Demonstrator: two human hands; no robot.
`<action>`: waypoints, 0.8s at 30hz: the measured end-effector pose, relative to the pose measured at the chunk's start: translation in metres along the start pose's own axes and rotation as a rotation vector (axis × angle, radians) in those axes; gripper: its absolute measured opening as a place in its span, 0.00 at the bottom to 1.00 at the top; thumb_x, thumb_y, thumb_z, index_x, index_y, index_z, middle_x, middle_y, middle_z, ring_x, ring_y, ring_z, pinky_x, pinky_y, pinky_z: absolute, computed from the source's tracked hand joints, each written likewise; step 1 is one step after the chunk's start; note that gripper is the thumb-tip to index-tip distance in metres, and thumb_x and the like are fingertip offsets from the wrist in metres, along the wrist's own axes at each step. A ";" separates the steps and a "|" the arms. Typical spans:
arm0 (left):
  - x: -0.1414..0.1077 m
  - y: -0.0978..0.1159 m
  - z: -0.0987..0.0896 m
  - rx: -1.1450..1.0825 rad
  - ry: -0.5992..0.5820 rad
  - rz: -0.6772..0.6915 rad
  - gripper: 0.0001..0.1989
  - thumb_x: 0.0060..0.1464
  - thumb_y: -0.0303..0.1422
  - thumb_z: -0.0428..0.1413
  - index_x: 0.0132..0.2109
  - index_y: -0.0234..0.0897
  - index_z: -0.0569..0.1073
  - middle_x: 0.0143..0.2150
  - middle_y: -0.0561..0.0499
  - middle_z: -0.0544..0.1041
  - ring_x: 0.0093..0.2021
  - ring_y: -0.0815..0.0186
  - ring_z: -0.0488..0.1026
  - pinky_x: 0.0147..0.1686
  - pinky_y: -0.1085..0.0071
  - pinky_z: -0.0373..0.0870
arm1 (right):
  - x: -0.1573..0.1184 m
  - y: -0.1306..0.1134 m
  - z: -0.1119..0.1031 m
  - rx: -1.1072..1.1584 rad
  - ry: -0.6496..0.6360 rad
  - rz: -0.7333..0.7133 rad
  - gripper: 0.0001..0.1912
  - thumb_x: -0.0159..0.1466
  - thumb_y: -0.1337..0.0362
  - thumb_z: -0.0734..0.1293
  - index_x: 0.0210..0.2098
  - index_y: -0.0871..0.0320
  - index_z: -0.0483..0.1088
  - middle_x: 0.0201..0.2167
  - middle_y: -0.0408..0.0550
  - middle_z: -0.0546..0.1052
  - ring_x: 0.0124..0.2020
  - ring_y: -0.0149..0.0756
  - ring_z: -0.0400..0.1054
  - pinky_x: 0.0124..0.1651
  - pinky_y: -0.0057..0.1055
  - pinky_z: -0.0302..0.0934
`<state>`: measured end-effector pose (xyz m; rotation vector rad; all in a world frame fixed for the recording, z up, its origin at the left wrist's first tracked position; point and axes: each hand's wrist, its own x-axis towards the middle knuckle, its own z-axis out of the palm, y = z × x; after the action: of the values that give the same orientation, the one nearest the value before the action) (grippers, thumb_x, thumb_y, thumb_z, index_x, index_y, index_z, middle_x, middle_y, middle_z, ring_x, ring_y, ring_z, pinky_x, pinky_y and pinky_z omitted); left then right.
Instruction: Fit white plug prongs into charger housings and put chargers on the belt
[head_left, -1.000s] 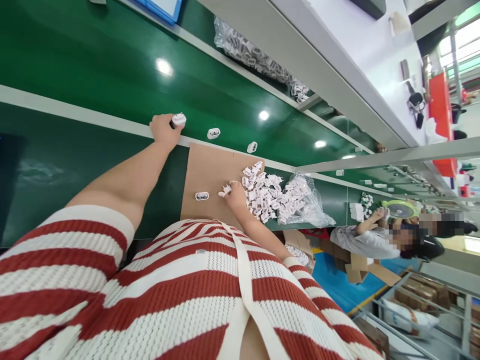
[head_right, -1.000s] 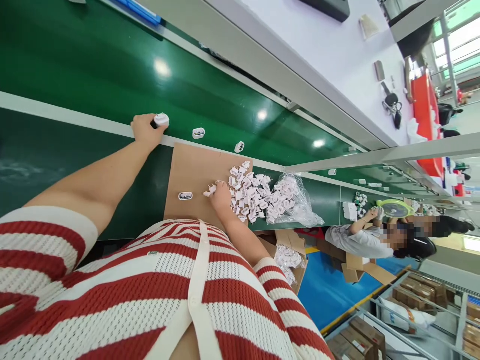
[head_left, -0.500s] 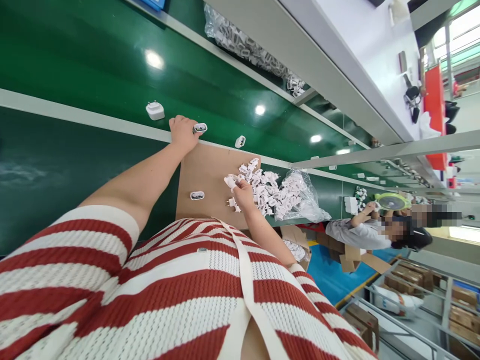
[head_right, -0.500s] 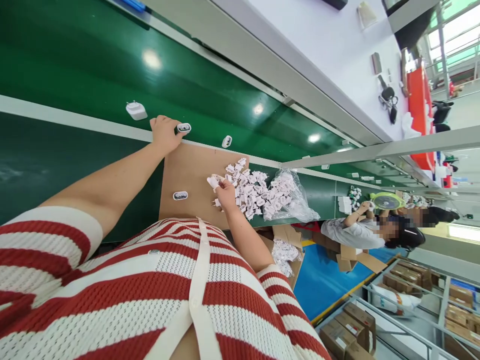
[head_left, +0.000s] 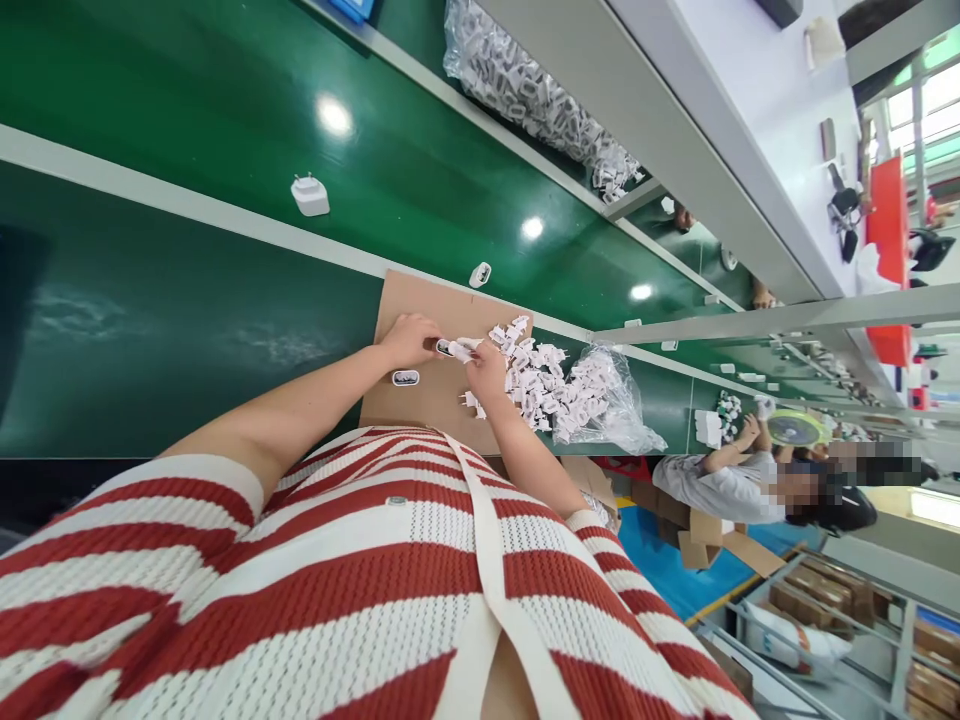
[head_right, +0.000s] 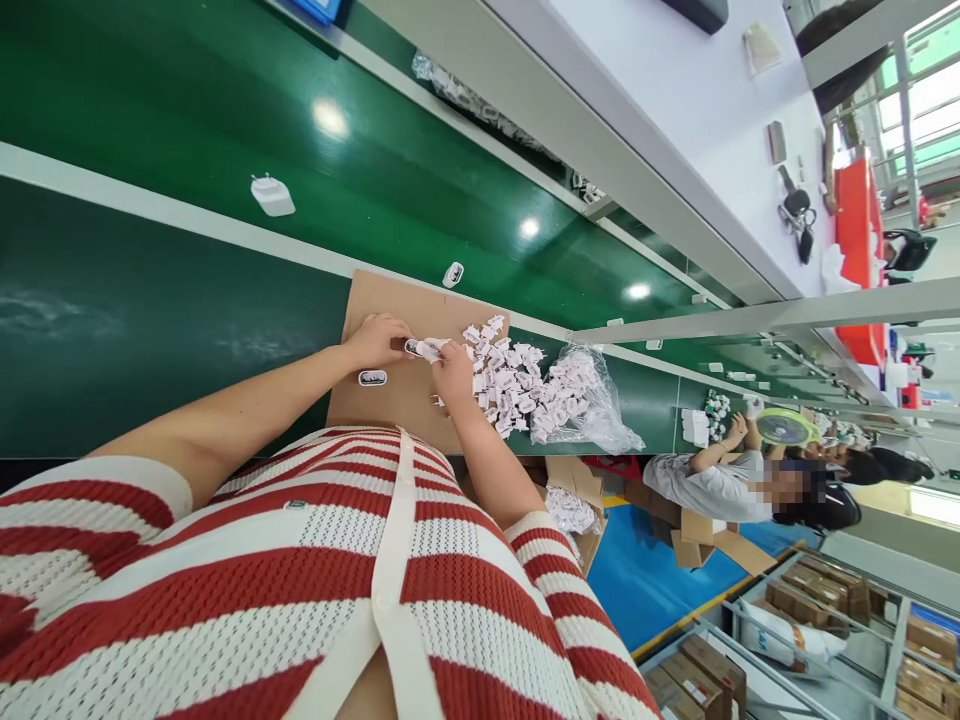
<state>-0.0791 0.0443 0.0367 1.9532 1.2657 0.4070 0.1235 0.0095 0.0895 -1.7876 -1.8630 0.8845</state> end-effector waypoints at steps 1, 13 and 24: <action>0.000 -0.003 0.002 -0.017 0.017 0.001 0.15 0.52 0.45 0.63 0.44 0.44 0.82 0.50 0.49 0.81 0.56 0.51 0.71 0.56 0.54 0.59 | 0.003 -0.001 0.004 -0.114 -0.021 -0.045 0.14 0.61 0.73 0.63 0.42 0.57 0.78 0.38 0.48 0.78 0.43 0.40 0.70 0.51 0.36 0.65; -0.002 -0.011 0.013 -0.093 0.102 0.030 0.14 0.49 0.44 0.66 0.40 0.42 0.82 0.48 0.47 0.82 0.53 0.51 0.72 0.55 0.53 0.59 | 0.009 -0.002 0.015 -0.513 -0.096 -0.228 0.11 0.58 0.78 0.63 0.31 0.56 0.70 0.36 0.51 0.72 0.43 0.44 0.64 0.45 0.35 0.61; -0.002 -0.008 0.011 -0.083 0.084 0.001 0.16 0.50 0.45 0.65 0.43 0.44 0.83 0.49 0.48 0.81 0.54 0.51 0.72 0.56 0.52 0.59 | 0.006 0.000 0.016 -0.520 -0.147 -0.183 0.11 0.59 0.78 0.63 0.32 0.56 0.71 0.38 0.52 0.73 0.45 0.45 0.64 0.48 0.37 0.61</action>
<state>-0.0786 0.0397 0.0238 1.8840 1.2806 0.5384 0.1121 0.0127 0.0771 -1.8223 -2.4786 0.5028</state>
